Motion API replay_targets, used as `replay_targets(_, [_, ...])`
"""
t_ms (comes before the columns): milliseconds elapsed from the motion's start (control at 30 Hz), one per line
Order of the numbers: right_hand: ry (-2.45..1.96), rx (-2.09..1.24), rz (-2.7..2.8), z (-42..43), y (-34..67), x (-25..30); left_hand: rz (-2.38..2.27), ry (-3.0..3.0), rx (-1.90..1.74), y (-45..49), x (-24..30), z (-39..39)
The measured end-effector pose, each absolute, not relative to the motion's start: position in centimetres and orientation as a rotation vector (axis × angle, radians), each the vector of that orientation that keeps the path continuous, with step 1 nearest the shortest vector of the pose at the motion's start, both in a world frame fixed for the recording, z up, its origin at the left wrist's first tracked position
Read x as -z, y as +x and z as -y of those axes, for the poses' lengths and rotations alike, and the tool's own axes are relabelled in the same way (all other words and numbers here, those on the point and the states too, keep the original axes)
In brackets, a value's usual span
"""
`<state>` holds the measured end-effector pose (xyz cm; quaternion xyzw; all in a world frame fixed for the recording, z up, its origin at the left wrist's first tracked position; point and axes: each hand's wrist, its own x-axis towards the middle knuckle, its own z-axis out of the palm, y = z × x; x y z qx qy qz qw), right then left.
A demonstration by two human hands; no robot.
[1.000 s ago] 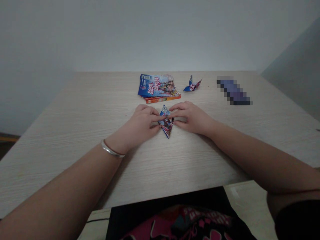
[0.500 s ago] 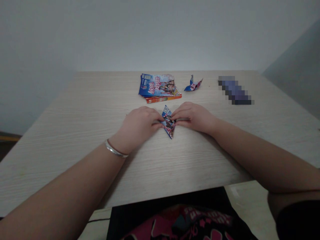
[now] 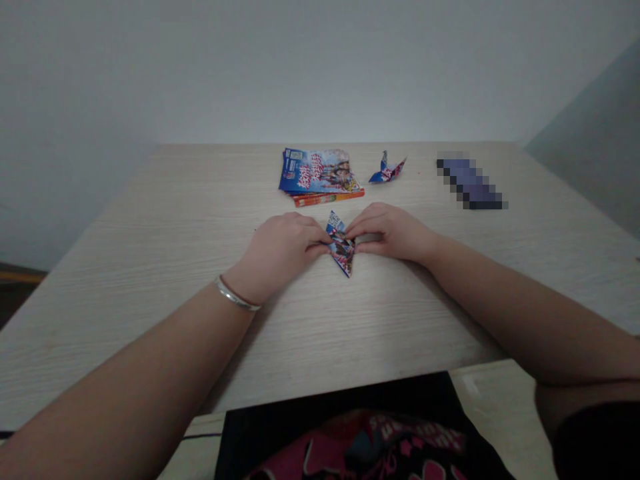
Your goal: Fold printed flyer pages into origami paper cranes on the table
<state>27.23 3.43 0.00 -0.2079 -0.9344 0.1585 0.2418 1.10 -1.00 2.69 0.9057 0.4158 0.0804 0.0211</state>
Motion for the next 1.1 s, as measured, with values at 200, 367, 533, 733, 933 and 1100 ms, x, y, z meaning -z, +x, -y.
replay_targets(200, [-0.523,-0.404,2.503,-3.7,27.4,0.6,-1.168,2.834,-0.292,0.9,-2.7,0.7])
replay_targets(367, [-0.554,-0.491,2.476,-3.7,27.3,0.3,-1.118,2.842,-0.335,0.7,-2.6,0.5])
replay_targets(533, [-0.65,-0.578,2.463,-3.6,27.2,0.0,-1.1,2.865,-0.348,0.7,-2.3,0.3])
replay_targets(733, [-0.646,-0.631,2.452,-3.4,27.1,-0.2,-1.15,2.888,-0.272,0.9,-2.6,0.5])
replay_targets(933, [-0.691,-0.519,2.503,-2.6,26.2,-0.9,-1.49,2.703,-0.349,1.7,-2.7,1.2])
replay_targets(1100, [-1.099,-0.569,2.32,-1.5,24.5,-0.7,-1.682,2.546,-0.464,2.1,-2.5,1.6])
